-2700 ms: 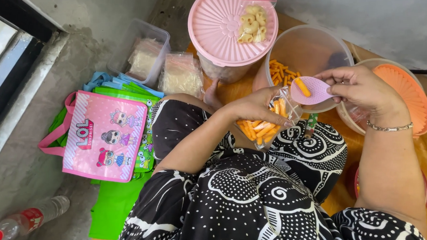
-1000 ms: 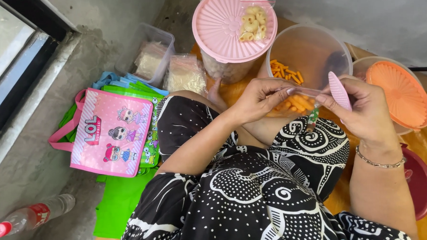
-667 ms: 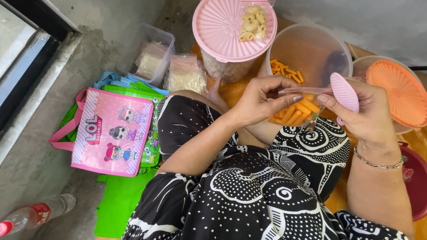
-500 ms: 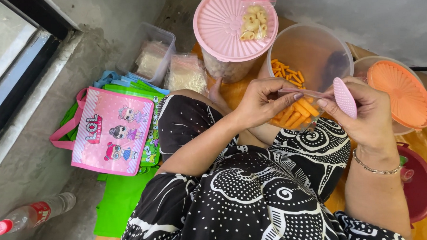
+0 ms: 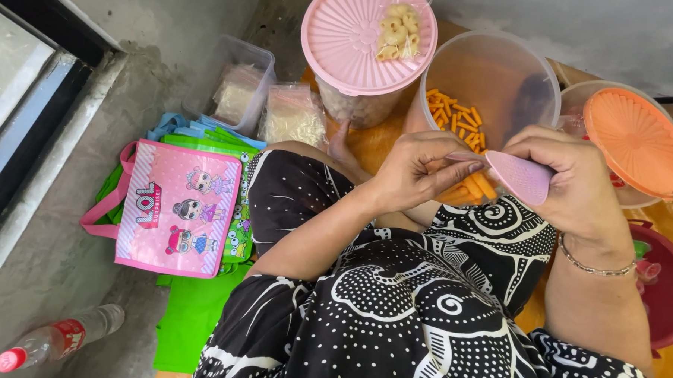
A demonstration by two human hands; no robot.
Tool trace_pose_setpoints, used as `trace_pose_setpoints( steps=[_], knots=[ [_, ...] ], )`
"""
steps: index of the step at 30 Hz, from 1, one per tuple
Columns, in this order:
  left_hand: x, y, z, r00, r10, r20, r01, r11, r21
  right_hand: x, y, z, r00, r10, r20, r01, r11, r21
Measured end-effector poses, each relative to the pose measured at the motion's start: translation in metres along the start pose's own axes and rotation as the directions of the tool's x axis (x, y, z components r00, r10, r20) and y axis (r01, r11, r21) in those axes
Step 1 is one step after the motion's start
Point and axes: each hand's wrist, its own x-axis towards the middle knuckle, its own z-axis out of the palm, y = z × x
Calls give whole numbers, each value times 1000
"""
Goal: Filling small plastic pouches with orange snack sticks and jelly candies using a scoop and hands.
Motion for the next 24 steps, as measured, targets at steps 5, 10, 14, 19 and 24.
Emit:
trace_pose_setpoints(
  steps=[5, 10, 14, 19, 24],
  knots=[
    [1, 3, -3, 998, -52, 41, 53, 999, -14, -1, 3, 0, 999, 37, 22, -37, 999, 4],
    [-1, -4, -3, 996, -76, 47, 72, 994, 77, -3, 10, 6, 999, 45, 7, -45, 998, 31],
    [1, -2, 0, 1000, 13, -7, -12, 997, 72, 0, 12, 10, 999, 18, 46, -21, 999, 49],
    [2, -1, 0, 999, 46, -19, -45, 998, 44, -1, 10, 12, 999, 5, 47, -8, 998, 60],
    [-1, 0, -12, 980, -164, -113, 159, 986, -52, -9, 21, 4, 991, 127, -52, -121, 988, 93]
  ],
)
